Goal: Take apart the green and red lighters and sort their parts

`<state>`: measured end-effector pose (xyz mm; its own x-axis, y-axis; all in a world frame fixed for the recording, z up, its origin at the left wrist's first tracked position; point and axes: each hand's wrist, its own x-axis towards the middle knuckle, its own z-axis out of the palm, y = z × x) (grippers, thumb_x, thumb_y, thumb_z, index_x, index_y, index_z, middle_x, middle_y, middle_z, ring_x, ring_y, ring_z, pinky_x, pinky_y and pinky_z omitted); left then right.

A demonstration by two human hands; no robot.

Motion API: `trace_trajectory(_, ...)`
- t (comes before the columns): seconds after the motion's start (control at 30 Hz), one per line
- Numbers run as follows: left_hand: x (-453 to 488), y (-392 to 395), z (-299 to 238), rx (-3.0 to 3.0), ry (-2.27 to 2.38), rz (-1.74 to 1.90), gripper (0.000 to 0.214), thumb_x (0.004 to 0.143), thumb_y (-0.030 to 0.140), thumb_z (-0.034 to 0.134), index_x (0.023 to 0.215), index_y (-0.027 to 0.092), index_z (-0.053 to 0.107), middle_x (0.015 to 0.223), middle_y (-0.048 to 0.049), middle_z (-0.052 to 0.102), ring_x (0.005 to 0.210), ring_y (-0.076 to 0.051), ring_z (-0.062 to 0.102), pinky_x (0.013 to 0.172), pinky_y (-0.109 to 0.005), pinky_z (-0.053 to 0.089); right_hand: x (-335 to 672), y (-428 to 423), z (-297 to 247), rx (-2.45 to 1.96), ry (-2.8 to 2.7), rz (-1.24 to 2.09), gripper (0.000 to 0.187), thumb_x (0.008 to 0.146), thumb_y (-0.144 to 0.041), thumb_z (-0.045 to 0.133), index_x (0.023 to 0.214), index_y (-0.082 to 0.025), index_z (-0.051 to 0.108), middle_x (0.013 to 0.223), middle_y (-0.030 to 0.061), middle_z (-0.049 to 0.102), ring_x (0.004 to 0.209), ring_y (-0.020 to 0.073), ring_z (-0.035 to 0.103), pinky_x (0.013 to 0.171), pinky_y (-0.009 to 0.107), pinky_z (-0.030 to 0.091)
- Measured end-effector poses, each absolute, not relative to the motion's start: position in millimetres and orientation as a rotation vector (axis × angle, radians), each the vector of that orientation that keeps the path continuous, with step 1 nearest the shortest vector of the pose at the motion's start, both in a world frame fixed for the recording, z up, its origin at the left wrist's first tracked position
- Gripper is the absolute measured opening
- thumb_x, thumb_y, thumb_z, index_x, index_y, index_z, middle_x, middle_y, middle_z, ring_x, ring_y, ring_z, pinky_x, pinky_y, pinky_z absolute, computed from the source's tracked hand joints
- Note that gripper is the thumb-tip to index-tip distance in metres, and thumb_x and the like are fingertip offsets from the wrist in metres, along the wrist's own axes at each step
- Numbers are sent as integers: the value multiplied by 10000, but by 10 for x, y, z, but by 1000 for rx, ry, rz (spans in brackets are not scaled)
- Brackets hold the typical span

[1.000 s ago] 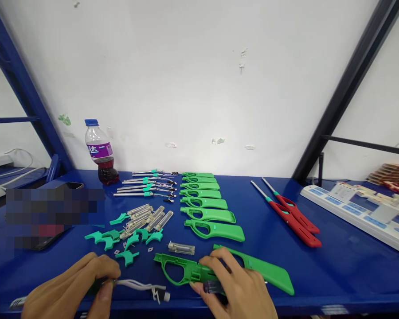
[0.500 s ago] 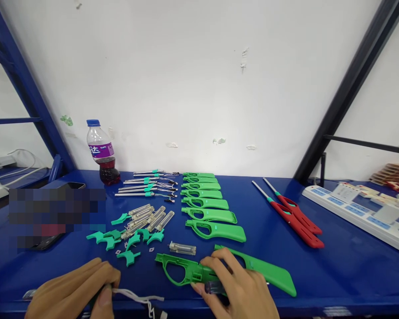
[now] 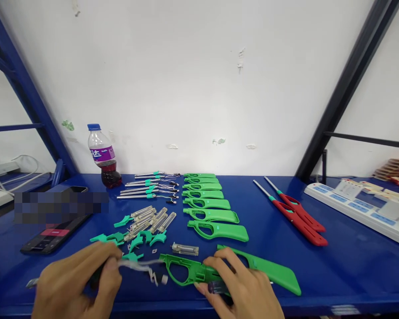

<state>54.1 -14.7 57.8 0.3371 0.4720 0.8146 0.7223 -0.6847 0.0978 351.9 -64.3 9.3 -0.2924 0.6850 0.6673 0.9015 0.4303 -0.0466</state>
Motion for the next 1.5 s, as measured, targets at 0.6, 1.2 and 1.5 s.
trace_trajectory(0.6,469,1529,957,-2871,-1353,-568,271,1072,423,690,1175,174,717,1185,-66,741,1059,-225,731,950,-449,619,3508,-639,99,-1341,-2079,-430,494,1164,-549,367,1075,-288,775,1011,32,837,641,161,822,508,230,640)
trace_trajectory(1.2,351,1816,664,-2934,-1322,-230,279,1062,409,705,1243,197,708,1268,-82,723,1096,-232,723,965,-456,623,3508,-636,79,-1340,-2069,-437,495,1166,-544,364,1071,-285,776,1000,27,834,620,158,814,508,237,645)
trace_trajectory(1.5,382,1910,606,-2888,-1346,-188,298,1061,412,707,1268,197,701,1291,-87,716,1110,-238,721,965,-461,625,3513,-642,92,-1342,-2072,-446,515,1171,-548,341,1072,-290,776,1003,26,837,648,158,825,511,232,642)
